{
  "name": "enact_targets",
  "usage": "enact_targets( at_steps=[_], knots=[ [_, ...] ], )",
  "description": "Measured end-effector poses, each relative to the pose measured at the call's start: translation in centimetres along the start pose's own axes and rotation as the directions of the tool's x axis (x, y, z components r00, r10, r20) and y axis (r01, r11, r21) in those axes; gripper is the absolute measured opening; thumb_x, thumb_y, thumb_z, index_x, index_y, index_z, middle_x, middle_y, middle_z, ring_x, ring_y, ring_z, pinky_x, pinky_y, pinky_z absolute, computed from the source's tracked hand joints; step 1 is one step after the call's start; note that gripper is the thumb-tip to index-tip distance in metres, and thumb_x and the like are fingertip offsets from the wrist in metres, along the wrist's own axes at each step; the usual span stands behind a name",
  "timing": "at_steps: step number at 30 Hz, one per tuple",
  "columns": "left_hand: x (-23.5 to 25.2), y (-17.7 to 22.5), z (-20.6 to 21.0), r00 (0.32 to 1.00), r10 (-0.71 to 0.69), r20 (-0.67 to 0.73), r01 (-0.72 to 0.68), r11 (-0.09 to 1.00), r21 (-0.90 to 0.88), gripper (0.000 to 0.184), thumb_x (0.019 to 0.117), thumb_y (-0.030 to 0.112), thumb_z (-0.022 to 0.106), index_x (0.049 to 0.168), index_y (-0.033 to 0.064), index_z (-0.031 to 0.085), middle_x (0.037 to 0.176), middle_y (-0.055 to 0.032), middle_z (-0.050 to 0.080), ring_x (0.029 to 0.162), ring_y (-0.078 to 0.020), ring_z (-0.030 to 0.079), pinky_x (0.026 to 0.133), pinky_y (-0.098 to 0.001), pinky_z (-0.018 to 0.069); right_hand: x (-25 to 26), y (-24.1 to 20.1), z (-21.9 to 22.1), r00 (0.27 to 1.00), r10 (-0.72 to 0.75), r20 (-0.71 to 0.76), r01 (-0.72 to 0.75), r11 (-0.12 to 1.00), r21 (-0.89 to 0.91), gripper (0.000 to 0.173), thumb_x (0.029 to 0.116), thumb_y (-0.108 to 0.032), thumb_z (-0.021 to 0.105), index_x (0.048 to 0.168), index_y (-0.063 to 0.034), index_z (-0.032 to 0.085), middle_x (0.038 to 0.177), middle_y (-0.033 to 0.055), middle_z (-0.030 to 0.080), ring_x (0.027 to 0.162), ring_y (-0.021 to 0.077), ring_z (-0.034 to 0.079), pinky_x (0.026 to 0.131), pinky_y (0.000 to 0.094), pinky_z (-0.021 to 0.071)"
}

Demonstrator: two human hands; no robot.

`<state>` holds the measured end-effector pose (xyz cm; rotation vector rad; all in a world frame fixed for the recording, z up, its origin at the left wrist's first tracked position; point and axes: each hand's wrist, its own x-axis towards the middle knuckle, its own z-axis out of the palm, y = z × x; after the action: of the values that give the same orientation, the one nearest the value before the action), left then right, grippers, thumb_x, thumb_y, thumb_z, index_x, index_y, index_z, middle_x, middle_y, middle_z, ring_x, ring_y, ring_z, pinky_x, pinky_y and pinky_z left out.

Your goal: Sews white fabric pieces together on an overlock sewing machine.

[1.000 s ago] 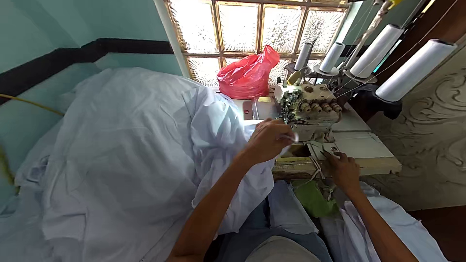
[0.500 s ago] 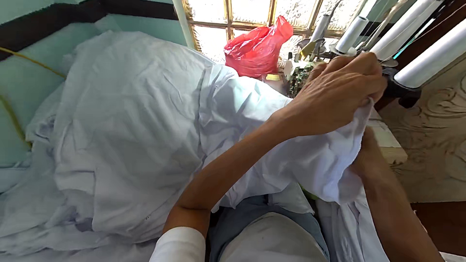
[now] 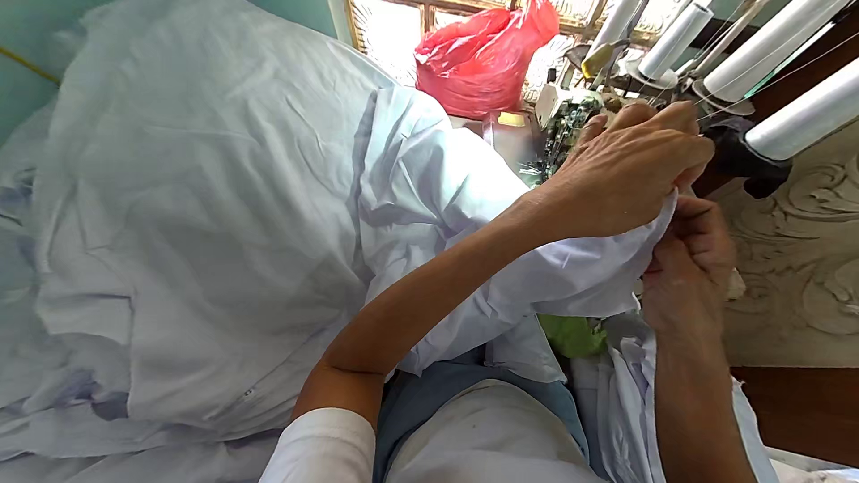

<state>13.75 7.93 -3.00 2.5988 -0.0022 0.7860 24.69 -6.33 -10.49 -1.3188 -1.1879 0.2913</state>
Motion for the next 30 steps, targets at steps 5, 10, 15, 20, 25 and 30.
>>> enact_targets(
  at_steps=[5, 10, 15, 20, 25, 30],
  knots=[
    [1.2, -0.3, 1.3, 0.999, 0.040, -0.007, -0.040, 0.999, -0.031, 0.014, 0.0948, 0.005, 0.058, 0.096, 0.0088, 0.071, 0.115, -0.0084, 0.065, 0.120, -0.0306, 0.055, 0.094, -0.0498, 0.0422, -2.7, 1.3, 0.9, 0.941, 0.229, 0.249, -0.204, 0.971, -0.125, 0.016, 0.0897, -0.005, 0.063, 0.104, -0.0123, 0.063, 0.088, -0.0152, 0.067, 0.083, -0.0122, 0.062, 0.077, 0.0119, 0.0537],
    [1.5, -1.3, 1.0, 0.998, -0.059, -0.019, 0.059, 0.998, 0.022, 0.016, 0.0964, 0.006, 0.057, 0.099, 0.0084, 0.072, 0.117, -0.0082, 0.065, 0.121, -0.0311, 0.055, 0.093, -0.0501, 0.0424, -1.1, 1.4, -0.8, 0.997, 0.035, 0.075, -0.012, 0.958, -0.286, 0.014, 0.0959, -0.005, 0.057, 0.104, -0.0091, 0.069, 0.092, -0.0147, 0.068, 0.085, -0.0075, 0.064, 0.079, 0.0181, 0.0560],
    [1.2, -1.9, 1.3, 0.991, -0.073, 0.110, 0.070, 0.997, 0.031, 0.012, 0.0937, 0.007, 0.059, 0.096, 0.0067, 0.071, 0.106, -0.0095, 0.068, 0.115, -0.0302, 0.059, 0.095, -0.0521, 0.0409, -0.1, -0.4, -1.3, 0.997, 0.059, -0.044, -0.060, 0.998, -0.025, 0.030, 0.1003, -0.011, 0.051, 0.130, -0.0129, 0.054, 0.118, -0.0090, 0.065, 0.105, 0.0069, 0.068, 0.093, 0.0285, 0.0584],
    [1.6, -1.4, 2.1, 0.987, -0.079, 0.136, 0.076, 0.997, 0.030, 0.015, 0.0972, 0.008, 0.056, 0.098, 0.0088, 0.070, 0.095, -0.0070, 0.069, 0.106, -0.0271, 0.062, 0.097, -0.0519, 0.0370, -0.8, 0.6, 0.2, 0.990, 0.115, -0.085, -0.120, 0.991, -0.052, 0.035, 0.0905, -0.002, 0.069, 0.117, -0.0164, 0.051, 0.098, -0.0138, 0.065, 0.087, -0.0025, 0.067, 0.079, 0.0184, 0.0591],
    [1.8, -1.5, 2.9, 0.999, -0.035, -0.019, 0.036, 0.998, 0.060, 0.019, 0.0998, 0.011, 0.053, 0.100, 0.0111, 0.072, 0.103, -0.0058, 0.070, 0.111, -0.0282, 0.061, 0.097, -0.0523, 0.0377, -2.8, 1.3, 0.3, 0.937, 0.293, 0.192, -0.350, 0.771, 0.532, 0.019, 0.1008, -0.029, 0.058, 0.103, -0.0269, 0.076, 0.094, -0.0105, 0.077, 0.085, -0.0002, 0.072, 0.075, 0.0218, 0.0612],
    [2.6, 0.9, 3.5, 0.998, 0.035, -0.049, -0.032, 0.997, 0.070, 0.022, 0.0990, 0.008, 0.053, 0.108, 0.0130, 0.073, 0.129, -0.0054, 0.064, 0.131, -0.0297, 0.052, 0.109, -0.0555, 0.0314, -4.8, 6.4, 3.3, 0.745, 0.543, 0.386, -0.652, 0.476, 0.590, 0.029, 0.1065, -0.035, 0.046, 0.094, -0.0207, 0.068, 0.082, -0.0058, 0.072, 0.077, 0.0014, 0.069, 0.070, 0.0214, 0.0581]
  ],
)
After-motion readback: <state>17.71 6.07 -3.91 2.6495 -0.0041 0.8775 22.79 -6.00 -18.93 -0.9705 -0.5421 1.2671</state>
